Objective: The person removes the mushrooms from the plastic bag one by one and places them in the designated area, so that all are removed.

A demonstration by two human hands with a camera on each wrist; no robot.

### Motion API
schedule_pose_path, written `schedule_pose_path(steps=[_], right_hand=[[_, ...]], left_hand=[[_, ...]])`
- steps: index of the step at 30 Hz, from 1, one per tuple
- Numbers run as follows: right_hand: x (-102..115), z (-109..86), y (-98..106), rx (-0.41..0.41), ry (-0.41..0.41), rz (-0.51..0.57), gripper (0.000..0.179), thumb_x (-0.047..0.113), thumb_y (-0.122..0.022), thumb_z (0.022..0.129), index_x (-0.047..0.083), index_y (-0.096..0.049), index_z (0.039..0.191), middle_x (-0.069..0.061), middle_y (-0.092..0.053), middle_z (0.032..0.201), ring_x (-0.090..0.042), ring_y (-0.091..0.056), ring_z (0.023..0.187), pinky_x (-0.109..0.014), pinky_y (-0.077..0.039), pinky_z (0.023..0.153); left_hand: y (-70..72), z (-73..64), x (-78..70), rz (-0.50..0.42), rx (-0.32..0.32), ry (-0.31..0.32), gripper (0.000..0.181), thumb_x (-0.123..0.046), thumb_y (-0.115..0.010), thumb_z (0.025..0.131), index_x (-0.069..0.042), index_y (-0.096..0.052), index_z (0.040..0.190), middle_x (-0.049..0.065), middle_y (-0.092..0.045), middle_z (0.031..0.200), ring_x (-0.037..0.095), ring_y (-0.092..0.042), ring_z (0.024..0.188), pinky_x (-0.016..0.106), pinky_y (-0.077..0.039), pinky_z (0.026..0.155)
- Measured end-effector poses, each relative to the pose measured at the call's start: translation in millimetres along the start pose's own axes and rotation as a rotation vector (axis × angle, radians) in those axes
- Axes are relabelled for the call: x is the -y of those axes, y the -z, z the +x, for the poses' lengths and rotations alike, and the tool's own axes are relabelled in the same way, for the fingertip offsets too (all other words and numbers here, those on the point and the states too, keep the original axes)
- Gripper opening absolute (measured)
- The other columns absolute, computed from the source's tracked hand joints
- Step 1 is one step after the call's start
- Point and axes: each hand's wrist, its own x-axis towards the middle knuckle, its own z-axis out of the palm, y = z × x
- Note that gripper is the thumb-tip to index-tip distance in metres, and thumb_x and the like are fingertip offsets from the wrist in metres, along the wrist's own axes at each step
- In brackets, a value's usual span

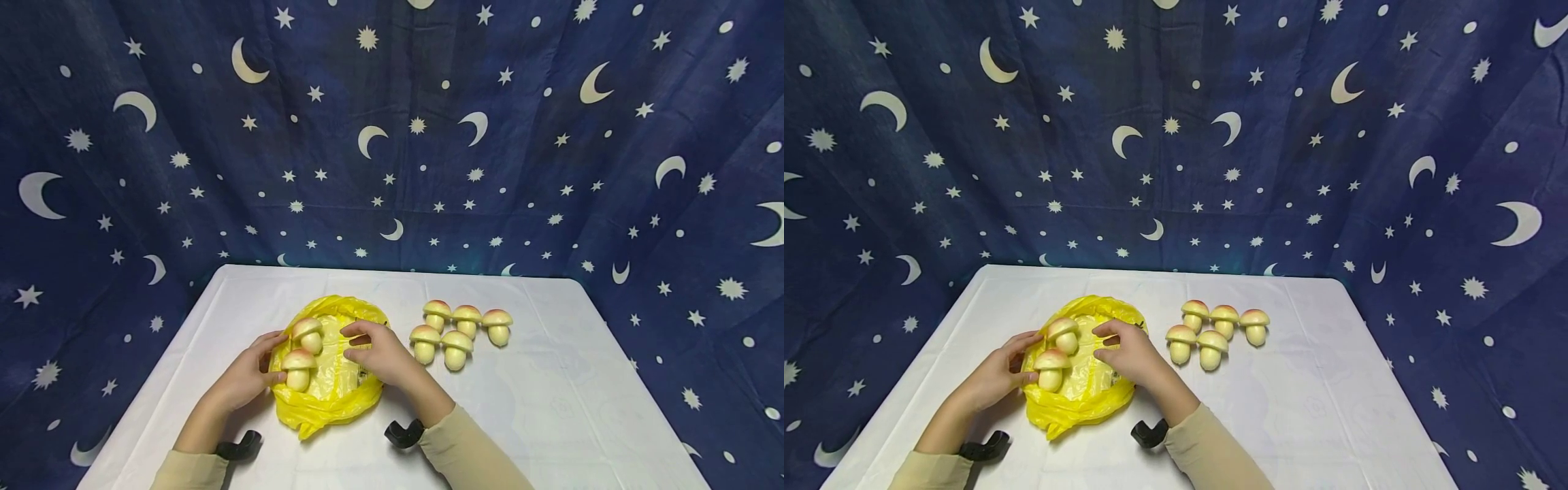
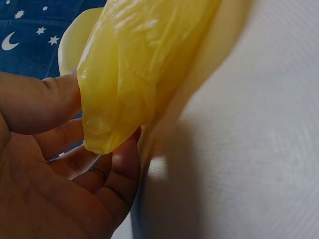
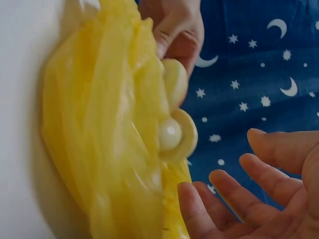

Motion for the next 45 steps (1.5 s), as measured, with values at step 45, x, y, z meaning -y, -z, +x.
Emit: schedule_pose_path(steps=[45], right_hand=[[-1, 29.7, -82, -0.065, -0.021, -0.005, 0.034, 0.021, -0.087, 0.092, 0.017, -0.075, 0.124, 0.009, -0.076, 0.114, -0.002, -0.068, 0.105, -0.023, -0.057, 0.097]], left_hand=[[-1.9, -1.0, -6.1, 0.026, -0.008, -0.011, 0.074, -0.010, -0.080, 0.095, 0.000, -0.046, 0.160, 0.024, -0.033, 0.173, 0.054, -0.040, 0.154, 0.070, -0.032, 0.125]])
